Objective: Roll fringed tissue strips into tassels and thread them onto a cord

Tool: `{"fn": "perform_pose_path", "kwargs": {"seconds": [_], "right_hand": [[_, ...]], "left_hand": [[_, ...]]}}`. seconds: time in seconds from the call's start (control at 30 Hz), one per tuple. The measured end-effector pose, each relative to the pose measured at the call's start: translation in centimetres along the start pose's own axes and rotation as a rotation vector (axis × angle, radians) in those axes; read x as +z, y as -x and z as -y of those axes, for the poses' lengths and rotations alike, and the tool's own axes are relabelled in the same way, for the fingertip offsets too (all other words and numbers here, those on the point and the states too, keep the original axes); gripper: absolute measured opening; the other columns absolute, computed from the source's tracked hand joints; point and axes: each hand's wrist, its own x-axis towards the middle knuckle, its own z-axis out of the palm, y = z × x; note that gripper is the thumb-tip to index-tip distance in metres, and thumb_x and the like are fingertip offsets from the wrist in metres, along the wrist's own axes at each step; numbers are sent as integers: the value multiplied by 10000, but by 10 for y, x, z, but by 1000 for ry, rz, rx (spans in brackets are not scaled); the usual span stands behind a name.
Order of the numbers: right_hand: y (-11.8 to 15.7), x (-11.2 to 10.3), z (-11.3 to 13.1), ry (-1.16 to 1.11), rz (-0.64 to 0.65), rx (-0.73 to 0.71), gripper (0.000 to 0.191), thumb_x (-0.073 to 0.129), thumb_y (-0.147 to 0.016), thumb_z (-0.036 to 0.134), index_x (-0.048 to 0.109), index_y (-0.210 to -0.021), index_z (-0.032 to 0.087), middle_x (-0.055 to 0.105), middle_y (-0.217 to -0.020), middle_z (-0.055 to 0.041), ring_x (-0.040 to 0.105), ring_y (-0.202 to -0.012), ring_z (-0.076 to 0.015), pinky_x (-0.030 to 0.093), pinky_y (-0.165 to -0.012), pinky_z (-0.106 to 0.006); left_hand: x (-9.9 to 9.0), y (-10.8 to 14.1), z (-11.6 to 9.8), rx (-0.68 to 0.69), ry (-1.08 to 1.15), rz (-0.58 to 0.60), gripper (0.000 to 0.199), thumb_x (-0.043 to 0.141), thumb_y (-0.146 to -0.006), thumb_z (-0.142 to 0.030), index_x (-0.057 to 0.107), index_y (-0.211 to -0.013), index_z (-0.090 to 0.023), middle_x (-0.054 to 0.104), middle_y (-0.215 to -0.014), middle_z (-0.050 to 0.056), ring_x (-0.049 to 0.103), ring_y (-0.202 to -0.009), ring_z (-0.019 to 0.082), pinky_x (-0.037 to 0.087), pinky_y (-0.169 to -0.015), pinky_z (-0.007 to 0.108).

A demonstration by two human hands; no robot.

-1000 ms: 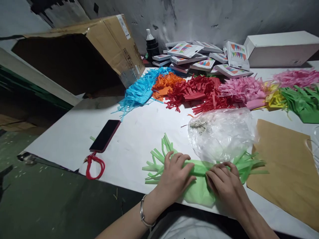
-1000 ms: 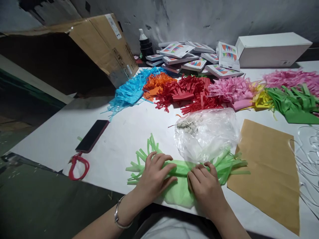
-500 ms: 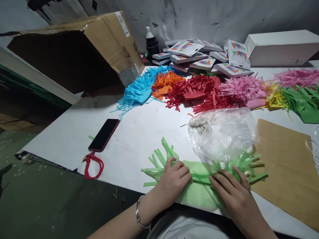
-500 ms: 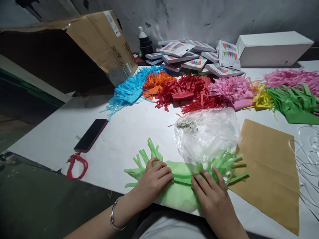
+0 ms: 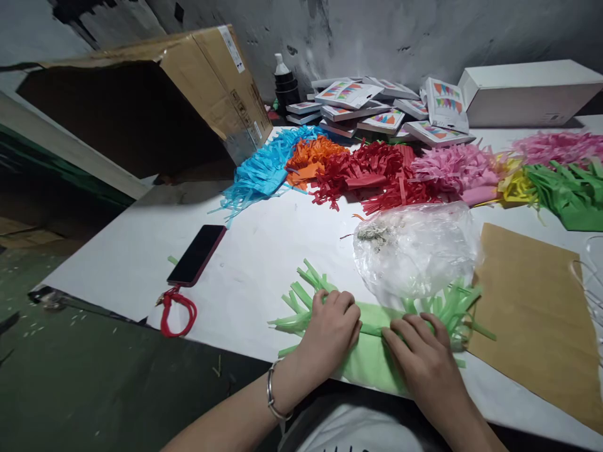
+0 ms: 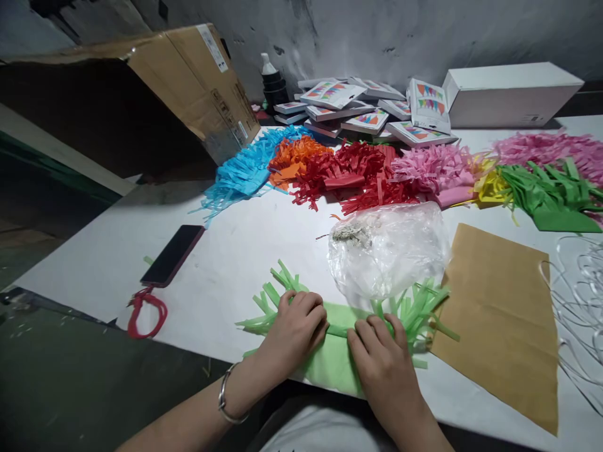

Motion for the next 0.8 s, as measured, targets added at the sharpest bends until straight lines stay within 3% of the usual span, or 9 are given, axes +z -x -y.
{"fn": "perform_pose_path", "kwargs": {"seconds": [0.17,0.3,0.4,0.5,0.7,0.8], "right_hand": [[-3,8,0,-67,-2,-5,238,472,-1013,143,644,-858,195,664,-781,-16,590,-816,-177,343,-954,-400],[-7,10,2,-81,-20,-9,213,471,-1031,185,663,-940,195,683,-856,-33,582,-849,-184,331,-958,-404],[-10,11,4,-88,15,-86,307,388,-1035,124,672,-938,188,653,-802,-28,563,-811,-176,355,-954,-386],[-5,7,-1,-104,15,-118,360,342,-1042,109,667,-904,178,631,-758,-21,558,-794,-168,372,-991,-383],[21,-9,-16,-160,-9,-70,322,374,-1039,109,691,-1079,150,724,-1009,-76,603,-1043,-213,315,-1151,-478],[24,-9,-10,-125,-36,-36,237,466,-1005,81,690,-1055,138,722,-1006,-82,608,-1032,-217,332,-1141,-497]], "left_hand": [[-2,5,3,177,76,-60,99,597,-964,-161,646,-904,-222,676,-1039,31,567,-1007,227,269,-1102,564],[-1,4,3,239,86,-95,152,541,-980,-111,650,-918,-198,688,-982,30,572,-985,213,269,-1108,534],[1,2,2,292,86,-112,190,518,-986,-92,641,-872,-179,677,-903,22,576,-931,195,281,-1095,510],[3,2,3,303,74,-106,235,513,-994,-94,620,-804,-180,653,-820,5,565,-869,180,298,-1068,490],[0,9,9,289,120,-70,211,532,-1010,-149,628,-827,-196,683,-863,4,568,-899,188,313,-1024,477],[-3,10,7,247,132,-35,160,564,-1004,-182,634,-862,-199,688,-877,1,574,-918,198,310,-1027,477]]}}
